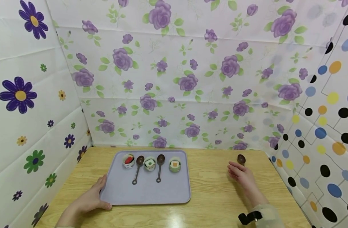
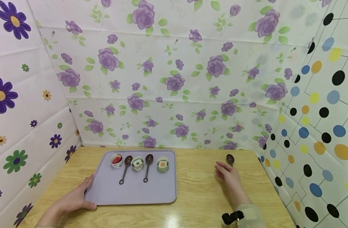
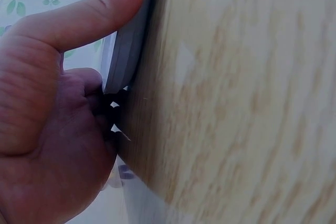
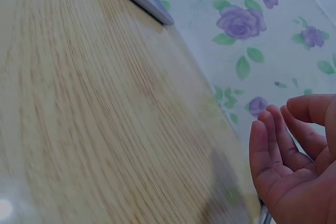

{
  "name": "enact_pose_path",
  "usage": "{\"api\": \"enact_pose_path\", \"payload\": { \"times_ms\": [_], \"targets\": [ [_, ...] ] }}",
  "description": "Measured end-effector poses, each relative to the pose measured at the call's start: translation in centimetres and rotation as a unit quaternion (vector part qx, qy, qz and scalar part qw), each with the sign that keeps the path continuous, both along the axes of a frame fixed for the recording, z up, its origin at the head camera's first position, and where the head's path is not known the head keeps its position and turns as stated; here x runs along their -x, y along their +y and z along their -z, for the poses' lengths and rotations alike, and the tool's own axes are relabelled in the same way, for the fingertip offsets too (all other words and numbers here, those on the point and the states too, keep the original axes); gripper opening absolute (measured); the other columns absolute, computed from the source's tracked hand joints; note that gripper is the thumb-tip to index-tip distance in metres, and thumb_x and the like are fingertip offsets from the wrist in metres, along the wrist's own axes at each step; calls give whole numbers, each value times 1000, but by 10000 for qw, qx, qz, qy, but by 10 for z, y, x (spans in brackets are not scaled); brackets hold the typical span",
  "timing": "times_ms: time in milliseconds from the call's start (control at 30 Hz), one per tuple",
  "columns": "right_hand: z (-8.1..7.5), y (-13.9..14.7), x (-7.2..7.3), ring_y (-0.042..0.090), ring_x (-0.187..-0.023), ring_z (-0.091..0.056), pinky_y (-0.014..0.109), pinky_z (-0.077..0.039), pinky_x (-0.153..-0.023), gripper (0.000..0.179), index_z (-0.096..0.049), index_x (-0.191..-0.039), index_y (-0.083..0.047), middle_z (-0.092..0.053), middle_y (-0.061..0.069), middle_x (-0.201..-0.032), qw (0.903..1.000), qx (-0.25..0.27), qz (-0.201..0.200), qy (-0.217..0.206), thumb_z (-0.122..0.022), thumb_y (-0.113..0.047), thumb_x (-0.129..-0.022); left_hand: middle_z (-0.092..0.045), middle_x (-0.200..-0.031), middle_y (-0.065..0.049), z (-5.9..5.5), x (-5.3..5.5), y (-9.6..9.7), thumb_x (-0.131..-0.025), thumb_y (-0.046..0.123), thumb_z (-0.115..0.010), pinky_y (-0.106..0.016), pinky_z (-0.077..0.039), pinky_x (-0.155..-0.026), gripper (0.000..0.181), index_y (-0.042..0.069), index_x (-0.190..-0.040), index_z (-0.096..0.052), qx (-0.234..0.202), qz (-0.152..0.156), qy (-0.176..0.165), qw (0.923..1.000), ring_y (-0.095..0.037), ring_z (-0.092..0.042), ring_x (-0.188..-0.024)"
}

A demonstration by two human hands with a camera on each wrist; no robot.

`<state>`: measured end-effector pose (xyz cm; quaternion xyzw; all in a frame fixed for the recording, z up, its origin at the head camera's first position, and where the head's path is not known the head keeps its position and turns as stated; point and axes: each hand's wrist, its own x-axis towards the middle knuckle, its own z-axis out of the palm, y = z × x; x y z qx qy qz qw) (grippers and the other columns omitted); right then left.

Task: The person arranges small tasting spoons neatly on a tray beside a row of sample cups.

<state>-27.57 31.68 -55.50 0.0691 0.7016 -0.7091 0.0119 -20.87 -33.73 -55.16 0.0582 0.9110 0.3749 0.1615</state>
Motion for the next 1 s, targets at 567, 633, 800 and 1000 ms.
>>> {"api": "enact_pose_path", "payload": {
  "times_ms": [567, 633, 800, 1000],
  "targets": [
    [2, 54, 5, 2, -102, -72, 23, -59, -91, 56, -49, -157, 4, -73, -21, -106, 9972, -370, 570, -303, -65, -19, -109, 5, -168, -42, 0, -1, 0, -71, 37, -99, -77, -3, -120, 145, -12, -165, 1, 43, -23, 18, 10000, -63, 4, -154],
    [3, 61, 7, -1, -99, -71, 21, -59, -89, 57, -50, -156, 5, -73, -22, -106, 9961, -454, 676, -332, -68, -18, -107, 5, -168, -42, 1, -1, -1, -71, 37, -100, -77, -3, -120, 146, -12, -165, 1, 46, -29, 35, 10000, -64, 4, -154],
    [7, 73, 8, -9, -93, -66, 17, -58, -84, 59, -51, -156, 4, -75, -11, -121, 9890, -1128, 871, -398, -70, -19, -106, 5, -168, -43, 3, 0, -1, -70, 37, -100, -77, -3, -120, 147, -12, -165, 1, 59, -26, 83, 9999, -64, 4, -153],
    [10, 82, 11, -14, -92, -63, 19, -59, -83, 61, -46, -159, 4, -62, 18, -150, 9851, -1509, 699, -442, -69, -18, -106, 5, -168, -43, 2, 0, -1, -70, 37, -100, -77, -3, -120, 147, -11, -165, 1, 48, -33, 73, 10000, -64, 4, -153]
  ]
}}
